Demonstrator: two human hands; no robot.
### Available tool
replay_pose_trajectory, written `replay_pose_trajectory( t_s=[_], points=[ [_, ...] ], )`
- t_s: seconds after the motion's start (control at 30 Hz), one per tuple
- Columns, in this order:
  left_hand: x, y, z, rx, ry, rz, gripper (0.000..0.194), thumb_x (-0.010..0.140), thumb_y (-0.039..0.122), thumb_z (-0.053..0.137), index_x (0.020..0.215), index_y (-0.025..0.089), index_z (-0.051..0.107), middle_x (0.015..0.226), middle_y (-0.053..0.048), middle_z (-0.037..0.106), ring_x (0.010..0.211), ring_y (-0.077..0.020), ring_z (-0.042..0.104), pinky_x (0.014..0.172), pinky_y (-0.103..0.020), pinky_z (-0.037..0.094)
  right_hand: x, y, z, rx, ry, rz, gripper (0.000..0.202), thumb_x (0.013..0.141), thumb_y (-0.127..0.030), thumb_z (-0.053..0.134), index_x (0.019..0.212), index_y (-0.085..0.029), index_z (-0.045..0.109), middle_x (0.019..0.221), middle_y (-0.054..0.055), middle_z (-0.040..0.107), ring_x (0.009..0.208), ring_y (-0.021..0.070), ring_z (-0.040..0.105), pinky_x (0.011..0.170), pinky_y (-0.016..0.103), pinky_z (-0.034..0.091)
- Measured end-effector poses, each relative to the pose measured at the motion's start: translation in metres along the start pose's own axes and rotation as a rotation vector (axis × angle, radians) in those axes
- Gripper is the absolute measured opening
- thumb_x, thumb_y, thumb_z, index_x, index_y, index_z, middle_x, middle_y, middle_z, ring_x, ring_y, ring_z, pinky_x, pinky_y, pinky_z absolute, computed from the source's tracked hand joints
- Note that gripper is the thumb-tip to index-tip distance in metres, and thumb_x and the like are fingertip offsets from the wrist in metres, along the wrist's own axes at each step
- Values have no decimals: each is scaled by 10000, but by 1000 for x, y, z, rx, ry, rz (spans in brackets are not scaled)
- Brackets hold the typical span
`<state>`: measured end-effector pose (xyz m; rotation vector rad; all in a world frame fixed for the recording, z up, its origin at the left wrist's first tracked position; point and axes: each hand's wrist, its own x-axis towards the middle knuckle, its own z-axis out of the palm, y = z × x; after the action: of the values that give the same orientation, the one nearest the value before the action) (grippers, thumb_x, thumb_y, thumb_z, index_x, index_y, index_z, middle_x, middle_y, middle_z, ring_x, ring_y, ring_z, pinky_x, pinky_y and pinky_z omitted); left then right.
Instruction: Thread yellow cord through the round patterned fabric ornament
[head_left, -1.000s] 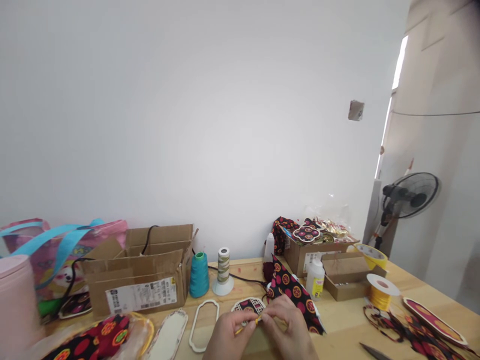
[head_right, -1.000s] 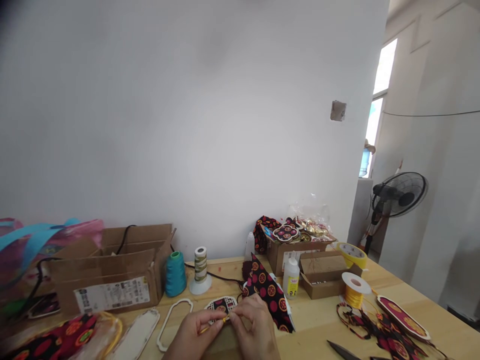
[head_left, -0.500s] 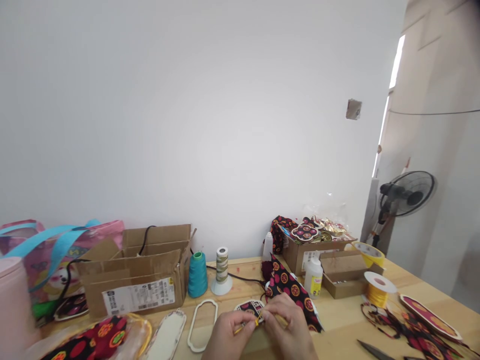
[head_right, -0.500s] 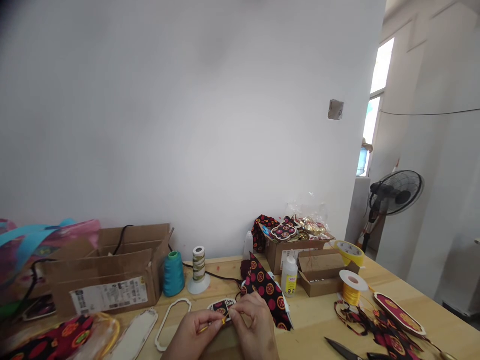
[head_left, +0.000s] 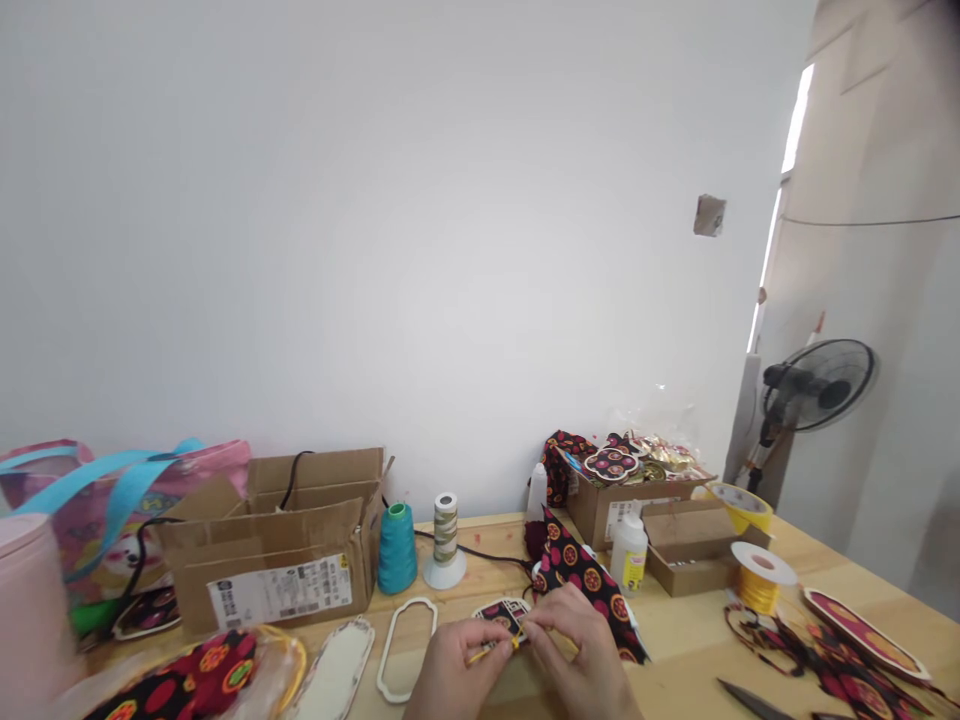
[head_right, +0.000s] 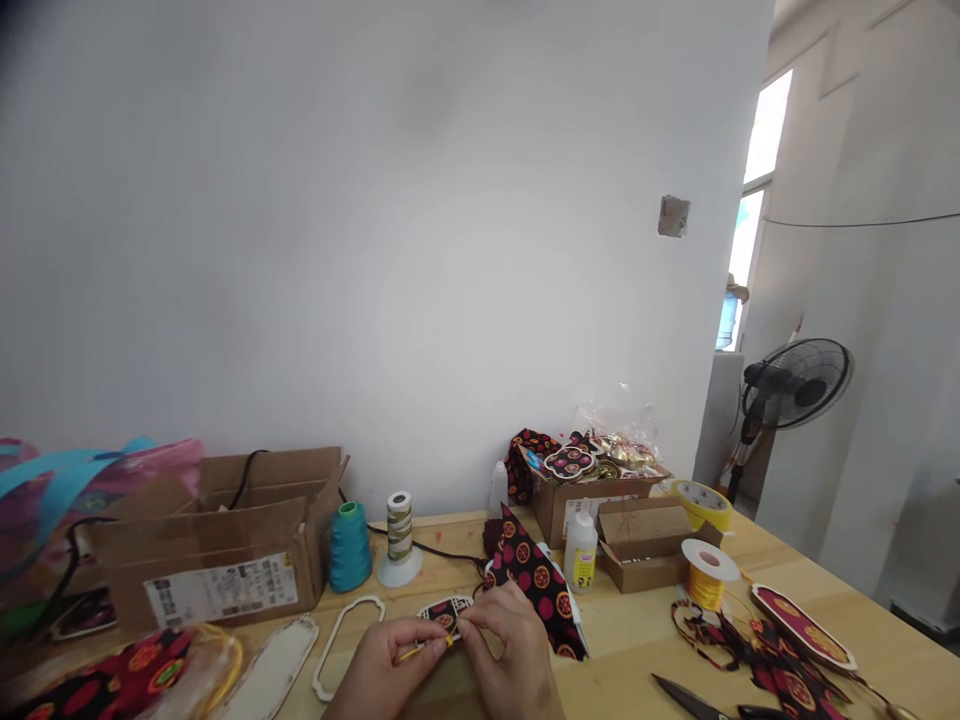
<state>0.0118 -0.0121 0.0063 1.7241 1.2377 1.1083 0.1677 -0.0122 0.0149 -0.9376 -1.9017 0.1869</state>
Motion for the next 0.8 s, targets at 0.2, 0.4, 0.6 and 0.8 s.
replay_pose_trajectory(
  t_s=[0.2,0.4,0.6,0.8],
  points=[
    [1,-3,0,-19,-31,-2,207,688,277,528,657,183,711,684,-32,710,701,-209,613,632,-248,459,-1,-3,1,94,10,-26,174,790,-254,520,679,-222,651,643,12,645,656,160,547,640,281,400],
    [0,-3,-1,-50,5,-36,207,668,282,540,668,148,698,701,-73,704,694,-215,617,619,-260,470,-1,-5,2,154,-27,-20,186,784,-273,528,652,-218,646,618,8,634,637,158,544,654,289,397],
    [-2,3,1,-91,-20,-28,161,658,246,549,675,161,686,728,-58,705,731,-197,617,663,-247,467,-2,-3,3,109,-10,70,165,786,-228,528,670,-214,644,654,10,630,668,152,543,653,269,408],
    [-4,0,5,-142,-76,-45,195,644,258,575,739,132,689,791,-89,709,776,-222,619,700,-279,470,-3,0,1,48,-32,92,163,789,-215,523,671,-215,636,667,8,611,681,153,535,635,256,407]
  ],
)
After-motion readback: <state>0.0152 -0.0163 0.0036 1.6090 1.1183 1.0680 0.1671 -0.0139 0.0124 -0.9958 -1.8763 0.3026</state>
